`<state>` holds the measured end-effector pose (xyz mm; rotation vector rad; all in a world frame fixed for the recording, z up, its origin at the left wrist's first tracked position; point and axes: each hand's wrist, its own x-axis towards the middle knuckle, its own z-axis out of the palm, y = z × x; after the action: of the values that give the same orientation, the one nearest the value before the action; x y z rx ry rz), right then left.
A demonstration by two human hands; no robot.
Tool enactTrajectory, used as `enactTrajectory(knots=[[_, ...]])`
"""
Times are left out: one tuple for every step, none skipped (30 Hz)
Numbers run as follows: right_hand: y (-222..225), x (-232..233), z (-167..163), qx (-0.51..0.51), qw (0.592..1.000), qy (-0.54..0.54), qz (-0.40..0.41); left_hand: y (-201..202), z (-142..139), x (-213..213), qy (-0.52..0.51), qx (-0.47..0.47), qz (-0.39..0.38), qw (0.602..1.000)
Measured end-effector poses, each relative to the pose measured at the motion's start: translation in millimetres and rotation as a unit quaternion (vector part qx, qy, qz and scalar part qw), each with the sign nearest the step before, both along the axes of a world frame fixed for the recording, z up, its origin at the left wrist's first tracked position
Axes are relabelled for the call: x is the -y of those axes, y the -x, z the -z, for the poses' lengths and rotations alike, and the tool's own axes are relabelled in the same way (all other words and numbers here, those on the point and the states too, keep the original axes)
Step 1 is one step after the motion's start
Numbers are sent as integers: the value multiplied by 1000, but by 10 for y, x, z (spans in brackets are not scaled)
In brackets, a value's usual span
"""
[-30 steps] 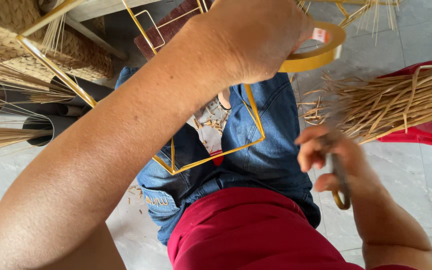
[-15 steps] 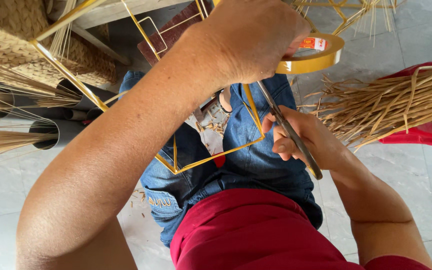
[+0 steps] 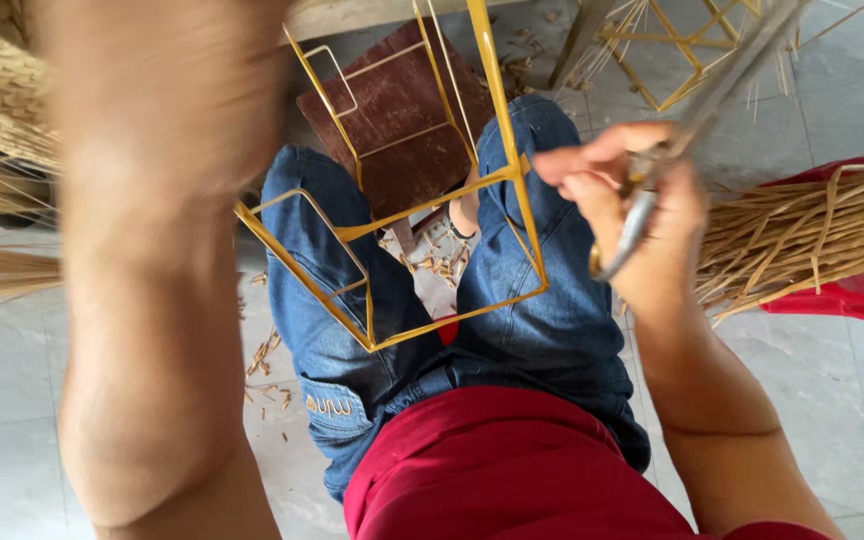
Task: The person secures a yellow wire basket frame using masking tape and scissors. They wrap tape around the frame's edges and cut the tape repeatedly to reinforce the structure.
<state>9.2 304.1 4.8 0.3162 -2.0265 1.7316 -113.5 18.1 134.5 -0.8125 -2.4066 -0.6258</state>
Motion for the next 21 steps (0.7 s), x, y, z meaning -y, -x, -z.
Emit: enactTrajectory(knots=[[83, 100, -34, -20, 1000, -18, 0, -95, 14, 214, -12, -41, -32, 999], [130, 196, -65, -37, 999, -35, -1, -196, 63, 356, -53, -29, -43, 997], [162, 299, -85, -14, 999, -2, -30, -274, 92, 497, -103, -7, -50, 993], [191, 388, -93, 8, 998, 31, -58, -377, 113, 634, -162, 20, -49, 985], [198, 438, -102, 29, 994, 63, -86, -452, 170, 724, -250, 60, -38, 966], [186, 464, -98, 48, 994, 69, -76, -528, 246, 808, -349, 93, -22, 932], [154, 467, -84, 70, 992, 76, -67, -627, 336, 892, -447, 115, -8, 887], [109, 451, -56, 95, 990, 83, -57, -709, 451, 962, -522, 122, 18, 844], [76, 421, -10, 83, 994, 50, -56, -782, 566, 1041, -600, 124, 46, 789], [56, 379, 49, 72, 996, 18, -55, -849, 692, 1110, -666, 122, 72, 732], [48, 335, 125, 59, 997, -19, -52, -898, 828, 1152, -686, 124, 72, 713], [47, 314, 223, 44, 998, -8, -50, -932, 955, 1186, -705, 127, 71, 694], [32, 319, 334, 30, 998, 4, -48, -960, 1095, 1179, -716, 134, 65, 682], [13, 335, 459, 16, 999, 16, -46, -976, 1225, 1150, -720, 136, 58, 678], [23, 371, 592, 4, 999, 26, -44, -991, 1337, 1110, -725, 139, 51, 673], [30, 420, 727, -6, 998, 36, -44, -1013, 1422, 1074, -723, 146, 47, 674], [23, 484, 859, -13, 998, 47, -45, -1033, 1495, 1030, -720, 154, 43, 675], [21, 565, 991, 3, 998, 48, -29, -1029, 1567, 974, -723, 165, 34, 670], [46, 641, 1106, 13, 999, 47, -13, -1001, 1630, 918, -726, 175, 29, 665], [66, 678, 1193, 22, 999, 45, 5, -972, 1691, 865, -729, 181, 29, 660], [57, 691, 1250, 33, 998, 52, 11, -961, 1750, 812, -732, 190, 26, 654]])
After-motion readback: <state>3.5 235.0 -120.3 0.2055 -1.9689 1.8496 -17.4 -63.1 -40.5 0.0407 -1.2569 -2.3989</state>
